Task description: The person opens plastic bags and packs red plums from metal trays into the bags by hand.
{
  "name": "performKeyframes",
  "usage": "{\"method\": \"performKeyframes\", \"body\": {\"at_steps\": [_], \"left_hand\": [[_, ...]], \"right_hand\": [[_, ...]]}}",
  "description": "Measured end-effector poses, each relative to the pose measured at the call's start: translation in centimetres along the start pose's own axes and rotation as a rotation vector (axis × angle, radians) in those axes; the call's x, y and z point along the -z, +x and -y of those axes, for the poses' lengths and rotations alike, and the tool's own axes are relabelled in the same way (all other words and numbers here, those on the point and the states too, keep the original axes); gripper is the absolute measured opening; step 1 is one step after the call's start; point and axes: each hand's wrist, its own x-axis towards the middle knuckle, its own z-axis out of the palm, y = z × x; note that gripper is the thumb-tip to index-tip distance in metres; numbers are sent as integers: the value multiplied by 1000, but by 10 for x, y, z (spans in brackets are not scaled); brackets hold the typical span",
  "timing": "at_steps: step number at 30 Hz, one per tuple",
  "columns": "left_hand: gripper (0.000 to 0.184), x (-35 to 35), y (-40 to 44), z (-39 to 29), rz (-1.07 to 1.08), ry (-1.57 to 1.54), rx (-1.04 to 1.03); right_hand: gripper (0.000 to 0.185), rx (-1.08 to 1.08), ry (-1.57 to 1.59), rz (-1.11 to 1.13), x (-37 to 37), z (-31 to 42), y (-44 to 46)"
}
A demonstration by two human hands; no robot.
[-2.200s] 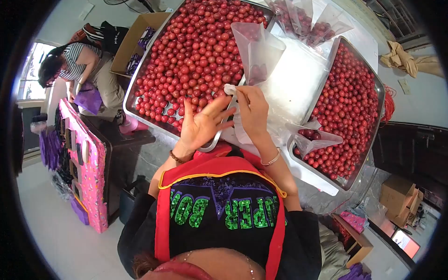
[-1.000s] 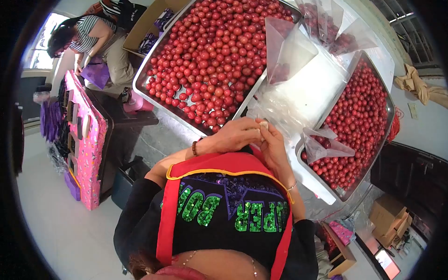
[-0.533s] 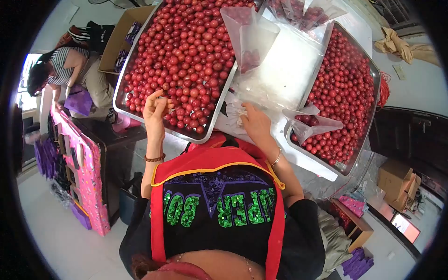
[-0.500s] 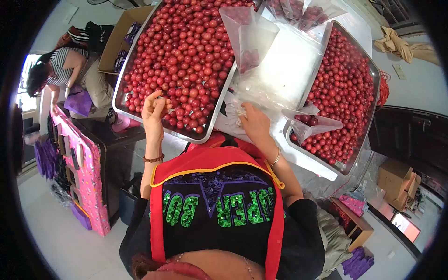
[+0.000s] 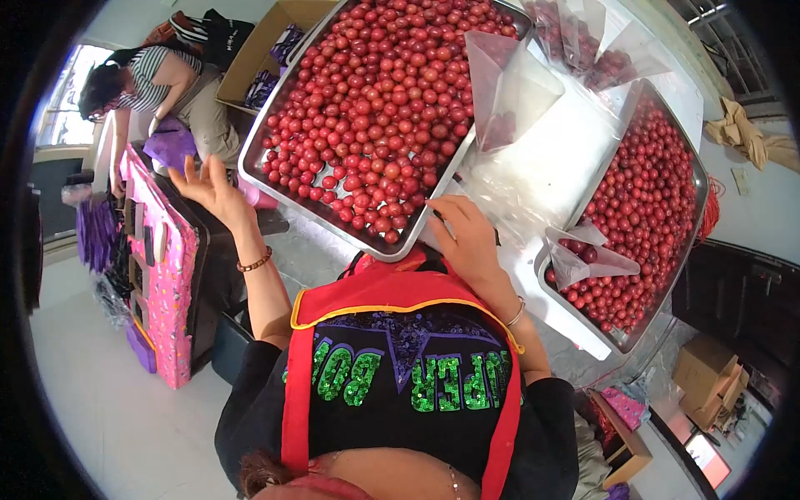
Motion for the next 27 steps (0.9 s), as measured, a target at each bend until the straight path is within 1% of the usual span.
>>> {"method": "performKeyframes", "body": {"at_steps": [1, 2, 3, 4, 5, 6, 7, 8, 9, 10, 12, 14, 15, 16, 18, 19, 20, 21, 22, 24, 25, 26, 27], "left_hand": [[72, -3, -1, -3, 113, 71, -52], [73, -6, -3, -3, 225, 141, -102], [74, -9, -7, -3, 234, 132, 40], [68, -10, -13, -1, 285, 197, 63], [57, -11, -21, 3, 394, 269, 27], [43, -10, -29, 6, 550, 324, 24], [31, -10, -44, 6, 664, 276, 219], [28, -9, -57, 21, 738, 289, 223], [27, -9, -69, 19, 808, 404, 225], [32, -6, -78, 21, 929, 509, 195], [37, -2, -96, 35, 944, 616, -180], [41, -1, -109, 39, 992, 719, -96], [40, -3, -112, 40, 969, 811, -185], [37, -7, -113, 41, 948, 790, -231], [31, -12, -111, 44, 1044, 762, -178], [25, -13, -114, 48, 1050, 778, -162], [23, -16, -112, 46, 1092, 780, -163], [23, -16, -111, 43, 1134, 719, -150], [23, -17, -108, 40, 1174, 654, -139], [23, -15, -101, 31, 1157, 595, -62], [25, -12, -98, 35, 1153, 622, 3], [25, -8, -93, 39, 1153, 624, 6], [25, -4, -88, 42, 1105, 587, -107]], "right_hand": [[22, 7, -2, 5, -2, 5, 5], [22, 63, -35, 31, -3, 9, 9], [23, 117, -68, 57, -5, 11, 12], [23, 123, -71, 62, -5, 12, 14], [24, 103, -123, 93, -6, 12, 16], [25, 81, -174, 123, -6, 11, 17], [25, 87, -178, 128, -6, 10, 18], [25, 74, -197, 129, -7, 8, 17], [26, 63, -216, 130, -6, 6, 18], [26, 70, -220, 137, -6, 4, 18], [25, 18, -205, 120, -6, 2, 18], [25, 10, -207, 125, -10, 3, 19], [26, 2, -207, 125, -13, 4, 20], [26, 2, -204, 129, -17, 5, 21], [27, 44, -214, 165, -30, 8, 25], [27, 52, -199, 177, -38, 8, 27], [28, 121, -270, 171, -45, 7, 28], [29, 189, -343, 162, -52, 6, 30], [29, 197, -328, 170, -59, 5, 32], [31, 223, -452, 100, -72, 2, 37], [32, 200, -473, 107, -77, 1, 40], [32, 200, -471, 109, -82, 2, 41], [33, 189, -498, 104, -85, 3, 42]]}}
